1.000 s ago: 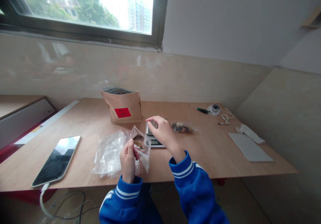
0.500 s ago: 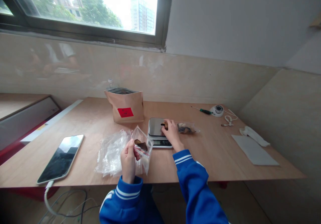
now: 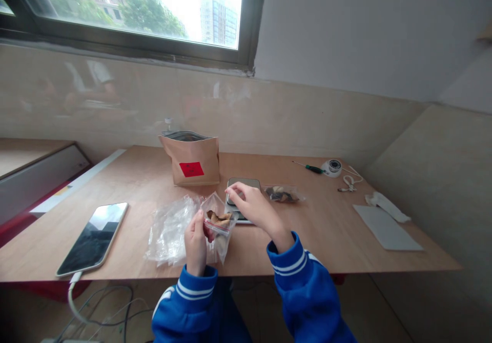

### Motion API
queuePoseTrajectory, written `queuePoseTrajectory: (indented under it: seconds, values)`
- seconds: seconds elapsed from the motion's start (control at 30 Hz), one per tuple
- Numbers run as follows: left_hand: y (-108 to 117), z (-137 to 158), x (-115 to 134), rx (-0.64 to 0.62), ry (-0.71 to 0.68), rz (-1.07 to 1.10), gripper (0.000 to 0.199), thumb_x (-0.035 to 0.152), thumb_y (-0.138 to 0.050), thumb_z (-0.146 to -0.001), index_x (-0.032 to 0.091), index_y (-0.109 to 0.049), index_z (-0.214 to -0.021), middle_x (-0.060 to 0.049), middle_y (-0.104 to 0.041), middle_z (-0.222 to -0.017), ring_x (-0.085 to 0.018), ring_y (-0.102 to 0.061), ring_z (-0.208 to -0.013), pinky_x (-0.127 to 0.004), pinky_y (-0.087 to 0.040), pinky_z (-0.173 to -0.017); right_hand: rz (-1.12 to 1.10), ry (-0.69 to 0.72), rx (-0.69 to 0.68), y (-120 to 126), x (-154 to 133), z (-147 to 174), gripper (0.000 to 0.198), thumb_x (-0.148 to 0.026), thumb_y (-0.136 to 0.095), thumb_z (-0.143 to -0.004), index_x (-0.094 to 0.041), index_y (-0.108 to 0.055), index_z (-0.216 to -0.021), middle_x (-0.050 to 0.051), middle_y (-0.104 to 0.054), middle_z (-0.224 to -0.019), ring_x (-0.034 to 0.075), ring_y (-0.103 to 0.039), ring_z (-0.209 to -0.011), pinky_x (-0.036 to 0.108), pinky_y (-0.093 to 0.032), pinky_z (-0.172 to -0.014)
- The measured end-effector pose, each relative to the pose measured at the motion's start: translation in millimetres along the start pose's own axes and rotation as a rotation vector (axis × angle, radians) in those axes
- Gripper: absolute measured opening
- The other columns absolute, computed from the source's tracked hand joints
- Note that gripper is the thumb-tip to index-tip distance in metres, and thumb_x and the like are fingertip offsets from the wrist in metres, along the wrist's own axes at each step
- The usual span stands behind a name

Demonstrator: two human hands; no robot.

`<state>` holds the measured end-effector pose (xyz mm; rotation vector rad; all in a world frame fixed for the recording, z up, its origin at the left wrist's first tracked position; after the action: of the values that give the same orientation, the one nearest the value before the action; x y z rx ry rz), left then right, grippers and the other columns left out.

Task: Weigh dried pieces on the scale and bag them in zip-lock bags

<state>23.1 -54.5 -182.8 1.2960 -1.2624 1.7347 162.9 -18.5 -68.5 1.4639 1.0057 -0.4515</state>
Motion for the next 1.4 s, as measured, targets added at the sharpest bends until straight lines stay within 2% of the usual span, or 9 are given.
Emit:
queuePoseTrajectory:
  seconds: [0.2,0.33,0.43,0.53,0.7,0.9,1.0,1.2,1.4]
  values:
    - [2.3,-1.4,-0.4,-0.01,0.004,0.042,0.048,0.057,-0.051,-0.08,0.017,-0.042,-0.055,0.006,-0.039,-0.041,-0.006,-0.036,-0.038,-0.018,-0.03,-0.038,0.031,-0.094,0.008,-8.2,31.8,19.2,0.033,-0.044,-0.046,-0.09,-0.02,-0.062,-0.107,0.008,-0.066,-0.108,0.019,-0.062,-0.095,0.032,-0.049,-0.081]
    - [-3.4,0.0,-5.7,-0.01,0.072,0.236,0.043,0.054,-0.056,-0.078,0.017,-0.047,-0.06,0.006,-0.044,-0.044,-0.007,-0.043,-0.04,-0.019,-0.036,-0.041,-0.118,-0.248,-0.029,-25.9,49.7,39.7,0.062,-0.05,-0.059,-0.08,-0.02,-0.043,-0.132,0.015,-0.058,-0.124,0.021,-0.066,-0.091,0.036,-0.053,-0.079]
    - [-22.3,6.4,-12.3,-0.11,0.158,0.412,0.036,0.05,-0.059,-0.077,0.014,-0.06,-0.08,-0.001,-0.063,-0.066,-0.013,-0.06,-0.061,-0.024,-0.049,-0.059,-0.207,-0.186,-0.047,-36.8,42.5,46.4,0.076,-0.046,-0.065,-0.076,-0.022,-0.032,-0.14,0.015,-0.052,-0.132,0.023,-0.059,-0.111,0.038,-0.05,-0.09]
    - [-41.0,14.8,-14.6,-0.252,0.175,0.456,0.036,0.047,-0.061,-0.077,0.015,-0.063,-0.094,-0.006,-0.067,-0.086,-0.016,-0.063,-0.079,-0.028,-0.049,-0.072,-0.201,-0.111,0.057,-29.7,34.4,46.2,0.07,-0.043,-0.062,-0.08,-0.024,-0.032,-0.14,0.011,-0.055,-0.13,0.023,-0.05,-0.122,0.041,-0.045,-0.098]
    - [-48.9,20.0,-10.9,-0.422,0.059,0.286,0.038,0.049,-0.046,-0.086,0.014,-0.062,-0.08,-0.004,-0.062,-0.07,-0.015,-0.059,-0.07,-0.029,-0.048,-0.07,-0.244,-0.047,0.108,-10.8,28.2,45.4,0.042,-0.039,-0.049,-0.089,-0.024,-0.048,-0.129,0.007,-0.066,-0.115,0.02,-0.06,-0.11,0.037,-0.048,-0.094]
    - [-2.3,-0.9,2.0,0.01,-0.172,-0.003,0.033,0.042,-0.059,-0.08,0.019,-0.058,-0.103,-0.006,-0.061,-0.103,-0.018,-0.059,-0.096,-0.029,-0.045,-0.084,-0.279,-0.063,0.356,21.4,39.2,55.2,0.038,-0.047,-0.052,-0.087,-0.021,-0.063,-0.111,0.007,-0.066,-0.115,0.023,-0.062,-0.106,0.037,-0.049,-0.093]
    - [-3.6,-6.1,6.2,-0.066,-0.171,-0.01,0.045,0.044,-0.061,-0.078,0.02,-0.056,-0.115,-0.009,-0.057,-0.121,-0.021,-0.054,-0.112,-0.032,-0.042,-0.095,-0.253,-0.081,0.362,23.9,41.9,58.7,0.041,-0.05,-0.05,-0.087,-0.022,-0.062,-0.115,0.007,-0.065,-0.117,0.024,-0.061,-0.107,0.038,-0.048,-0.095]
    - [-37.3,11.5,-3.0,-0.32,-0.057,0.083,0.038,0.045,-0.06,-0.079,0.02,-0.063,-0.108,-0.008,-0.064,-0.116,-0.023,-0.055,-0.113,-0.033,-0.043,-0.096,-0.105,0.034,0.27,13.5,13.0,57.3,0.043,-0.047,-0.038,-0.093,-0.024,-0.057,-0.124,0.007,-0.066,-0.116,0.023,-0.06,-0.108,0.039,-0.046,-0.096]
    - [-27.1,11.1,2.4,-0.216,-0.099,0.088,0.032,0.047,-0.056,-0.082,0.018,-0.065,-0.091,-0.005,-0.067,-0.09,-0.018,-0.062,-0.089,-0.028,-0.048,-0.082,-0.038,0.033,0.312,29.7,13.2,58.7,0.044,-0.047,-0.035,-0.094,-0.025,-0.056,-0.126,0.006,-0.067,-0.114,0.022,-0.061,-0.107,0.036,-0.046,-0.094]
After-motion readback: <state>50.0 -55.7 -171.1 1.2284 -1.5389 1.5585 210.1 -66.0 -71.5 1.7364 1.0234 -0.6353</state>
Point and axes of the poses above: each hand's wrist, its own z-axis away from the middle knuckle, its own y-axis out of the back of the hand, x = y × z, the point moved 7 cm from there along -z, towards the middle knuckle
